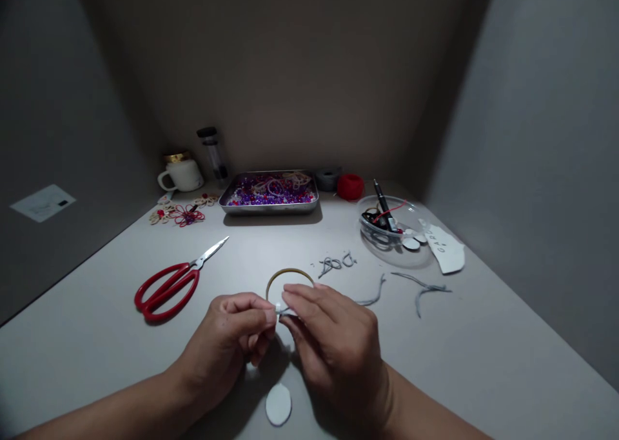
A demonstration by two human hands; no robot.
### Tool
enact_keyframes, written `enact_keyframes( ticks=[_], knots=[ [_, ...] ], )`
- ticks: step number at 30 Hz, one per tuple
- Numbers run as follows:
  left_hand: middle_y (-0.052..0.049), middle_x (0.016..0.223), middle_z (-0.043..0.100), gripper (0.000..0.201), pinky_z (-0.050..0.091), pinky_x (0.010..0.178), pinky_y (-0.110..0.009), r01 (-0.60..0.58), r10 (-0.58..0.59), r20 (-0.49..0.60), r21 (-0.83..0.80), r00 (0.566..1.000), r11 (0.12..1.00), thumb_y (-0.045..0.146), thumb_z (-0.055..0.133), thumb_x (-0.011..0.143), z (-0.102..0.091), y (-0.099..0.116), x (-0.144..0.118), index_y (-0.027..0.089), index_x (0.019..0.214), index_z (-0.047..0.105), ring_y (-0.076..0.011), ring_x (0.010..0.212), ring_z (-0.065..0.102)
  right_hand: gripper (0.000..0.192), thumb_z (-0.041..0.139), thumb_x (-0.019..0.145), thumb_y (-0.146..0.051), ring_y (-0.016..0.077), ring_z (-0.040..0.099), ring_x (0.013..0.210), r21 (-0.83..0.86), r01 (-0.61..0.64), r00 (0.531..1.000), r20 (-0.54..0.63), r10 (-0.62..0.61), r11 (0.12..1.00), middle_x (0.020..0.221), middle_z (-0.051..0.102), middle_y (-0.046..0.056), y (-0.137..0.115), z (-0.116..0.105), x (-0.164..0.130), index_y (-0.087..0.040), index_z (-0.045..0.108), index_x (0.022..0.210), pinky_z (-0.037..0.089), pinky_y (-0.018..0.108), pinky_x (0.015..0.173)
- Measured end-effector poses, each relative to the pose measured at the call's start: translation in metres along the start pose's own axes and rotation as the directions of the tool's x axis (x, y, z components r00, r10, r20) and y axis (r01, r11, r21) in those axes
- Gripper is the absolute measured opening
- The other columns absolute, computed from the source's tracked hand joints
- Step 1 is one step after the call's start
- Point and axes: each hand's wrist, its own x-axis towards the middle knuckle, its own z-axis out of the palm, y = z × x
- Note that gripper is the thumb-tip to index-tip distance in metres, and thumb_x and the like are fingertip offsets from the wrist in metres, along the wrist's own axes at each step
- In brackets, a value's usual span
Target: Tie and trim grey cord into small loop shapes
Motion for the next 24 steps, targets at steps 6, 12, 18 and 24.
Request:
enact_keyframes(
  ticks=[6,12,18,24],
  knots=[
    [0.003,0.041,0.051,0.006,0.031,0.035,-0.018,0.014,-0.013,-0.026,0.006,1.0,1.0,0.015,0.062,0.058,0.0015,0.0009,-0.0014,0.012,0.052,0.061,-0.0063,0.035,0.041,0.026,0.058,0.072,-0.006,0.0212,0.067,0.084,0.136,-0.048,0.999,0.009,0.047,0.99,0.089,0.071,0.007,-0.0005,0.0006,0.0021,-0.02,0.062,0.093,0.056,0.033,0.07],
    [0.002,0.043,0.051,0.005,0.033,0.036,-0.019,0.026,-0.026,-0.01,0.034,1.0,0.999,0.014,0.062,0.058,-0.0004,0.0003,-0.0007,0.012,0.053,0.061,-0.0069,0.037,0.042,0.021,0.058,0.071,-0.004,0.0199,0.067,0.079,0.155,-0.066,0.998,0.015,0.064,0.986,0.087,0.07,0.008,-0.0008,0.0003,0.0032,-0.02,0.065,0.083,0.055,0.031,0.066],
    [0.001,0.05,0.054,0.009,0.036,0.041,-0.019,0.004,-0.008,0.084,0.043,0.996,0.999,0.014,0.057,0.064,-0.0049,-0.0009,-0.0001,0.011,0.058,0.062,-0.0068,0.041,0.045,0.022,0.056,0.07,-0.002,0.0196,0.066,0.078,0.189,-0.076,0.997,0.033,0.071,0.979,0.087,0.07,0.008,-0.0007,0.0004,0.0048,-0.019,0.066,0.081,0.055,0.031,0.065],
    [0.001,0.046,0.053,0.011,0.032,0.038,-0.018,0.038,-0.041,0.027,0.102,0.999,0.994,0.018,0.058,0.063,-0.002,0.0011,-0.0001,0.012,0.054,0.059,-0.0067,0.039,0.043,0.023,0.055,0.071,-0.002,0.0189,0.066,0.079,0.183,-0.078,0.996,0.049,0.07,0.98,0.088,0.069,0.007,-0.0011,-0.001,0.0035,-0.02,0.066,0.081,0.055,0.031,0.066]
  ],
)
